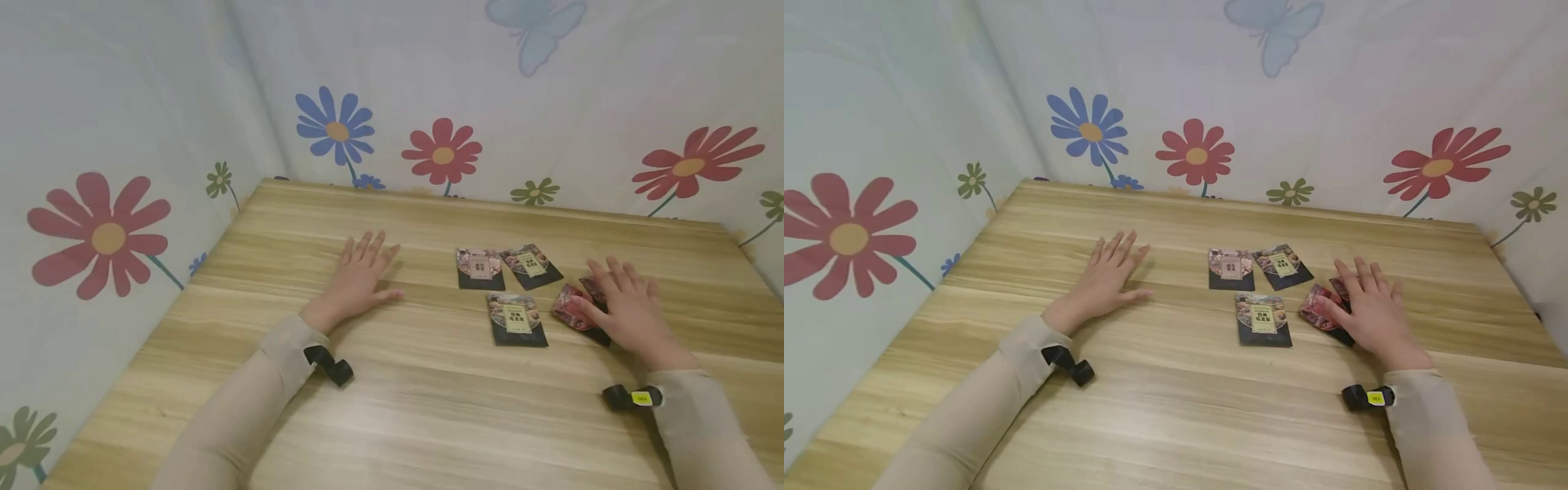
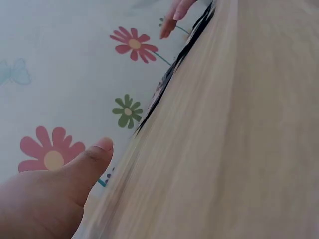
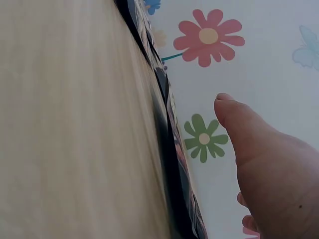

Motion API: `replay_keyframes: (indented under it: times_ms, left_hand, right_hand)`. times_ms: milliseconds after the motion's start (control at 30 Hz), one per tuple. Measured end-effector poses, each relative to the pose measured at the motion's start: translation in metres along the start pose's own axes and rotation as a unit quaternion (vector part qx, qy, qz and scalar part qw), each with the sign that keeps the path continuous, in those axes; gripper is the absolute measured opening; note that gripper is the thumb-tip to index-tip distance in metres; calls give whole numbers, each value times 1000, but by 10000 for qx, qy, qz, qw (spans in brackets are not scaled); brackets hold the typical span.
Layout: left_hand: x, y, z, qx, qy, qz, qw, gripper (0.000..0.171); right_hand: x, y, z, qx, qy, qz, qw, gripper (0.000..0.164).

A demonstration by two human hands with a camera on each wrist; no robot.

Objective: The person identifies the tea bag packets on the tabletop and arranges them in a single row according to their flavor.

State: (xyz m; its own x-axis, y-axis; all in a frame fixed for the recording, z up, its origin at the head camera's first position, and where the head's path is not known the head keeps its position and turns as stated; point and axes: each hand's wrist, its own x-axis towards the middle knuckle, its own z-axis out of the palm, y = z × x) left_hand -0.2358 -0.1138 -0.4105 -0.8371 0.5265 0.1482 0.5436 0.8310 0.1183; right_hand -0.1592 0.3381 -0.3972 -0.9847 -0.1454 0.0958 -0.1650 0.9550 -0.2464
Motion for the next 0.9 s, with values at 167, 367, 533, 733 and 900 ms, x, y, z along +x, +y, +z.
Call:
replay_keyframes:
  times_ms: [167, 367, 533, 733, 900]
  left_hand:
    - [2, 8, -2, 130, 145, 114, 9997, 86]
    - [7, 20, -4, 279, 302, 274, 9988, 85]
    - [12, 31, -2, 362, 419, 400, 9977, 85]
    - [18, 44, 1, 300, 374, 490, 9976, 84]
    - [24, 52, 6, 270, 388, 585, 9972, 83]
  right_hand:
    - [1, -6, 0, 8, 77, -121, 9999, 76]
    - [-1, -12, 0, 156, 300, -317, 9989, 76]
    - [-3, -19, 4, 250, 656, -635, 9955, 74]
    - [-5, -34, 7, 585, 685, -844, 9924, 71]
    - [-5, -47, 8, 641, 573, -905, 9922, 69]
